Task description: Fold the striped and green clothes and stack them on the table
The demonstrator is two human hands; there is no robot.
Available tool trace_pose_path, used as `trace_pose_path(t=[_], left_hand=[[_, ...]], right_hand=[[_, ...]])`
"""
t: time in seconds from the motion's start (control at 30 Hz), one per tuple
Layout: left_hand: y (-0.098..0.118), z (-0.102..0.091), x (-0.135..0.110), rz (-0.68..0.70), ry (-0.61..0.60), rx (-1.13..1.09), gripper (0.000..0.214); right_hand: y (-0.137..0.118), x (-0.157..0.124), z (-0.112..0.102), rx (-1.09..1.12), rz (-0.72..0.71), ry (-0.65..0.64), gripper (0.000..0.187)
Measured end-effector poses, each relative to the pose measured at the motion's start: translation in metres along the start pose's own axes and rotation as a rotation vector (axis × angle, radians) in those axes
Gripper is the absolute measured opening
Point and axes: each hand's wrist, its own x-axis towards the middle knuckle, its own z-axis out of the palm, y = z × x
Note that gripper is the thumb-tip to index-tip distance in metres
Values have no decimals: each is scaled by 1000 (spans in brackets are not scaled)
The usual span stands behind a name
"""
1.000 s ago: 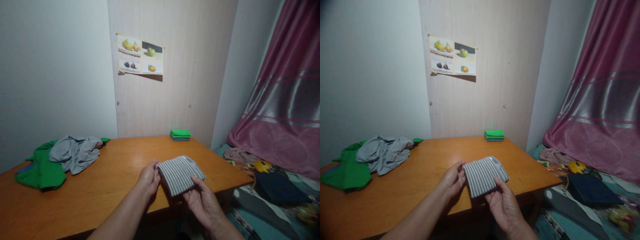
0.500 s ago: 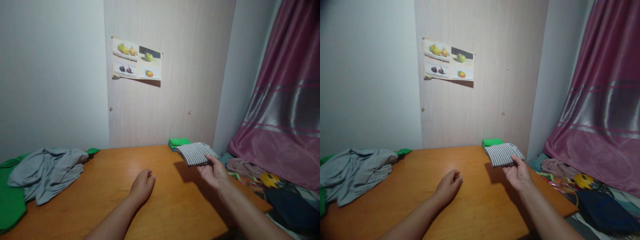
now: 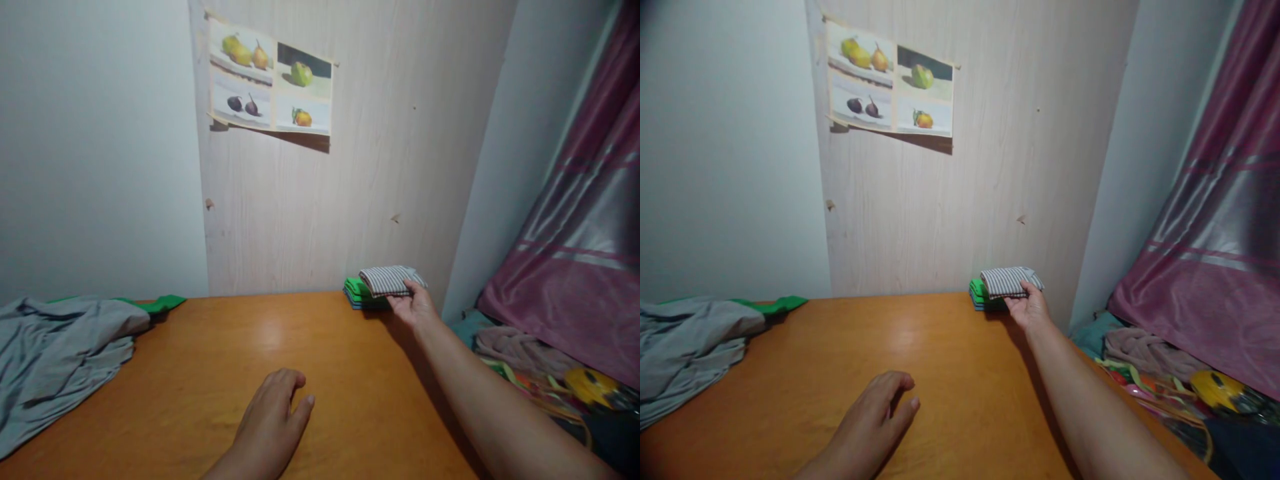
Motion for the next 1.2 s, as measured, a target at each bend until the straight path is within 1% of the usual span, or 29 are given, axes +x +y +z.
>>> trace_pose_path(t=[0.1, 0.23, 0.33, 0.47, 0.67, 0.9, 1.2], left_hand=[[-4, 2, 0, -2, 6, 11, 26], [-8, 4, 0, 9, 6, 22, 26], [-13, 7, 1, 13, 4, 33, 25], [-20, 10, 1, 5, -5, 51, 25], [-25, 10, 2, 13, 22, 51, 26], [-26, 10, 0, 20, -23, 98, 29], [-20, 7, -1, 44, -33, 120, 26]], right_hand=[[11, 30, 2, -4, 17, 9, 21], [21, 61, 5, -9, 29, 21, 19], [27, 78, 8, -13, 37, 30, 18], [35, 94, 9, -15, 49, 39, 20], [44, 106, 7, -12, 70, 46, 22], [52, 112, 9, -10, 77, 48, 21], [60, 113, 1, -25, 60, 104, 19]])
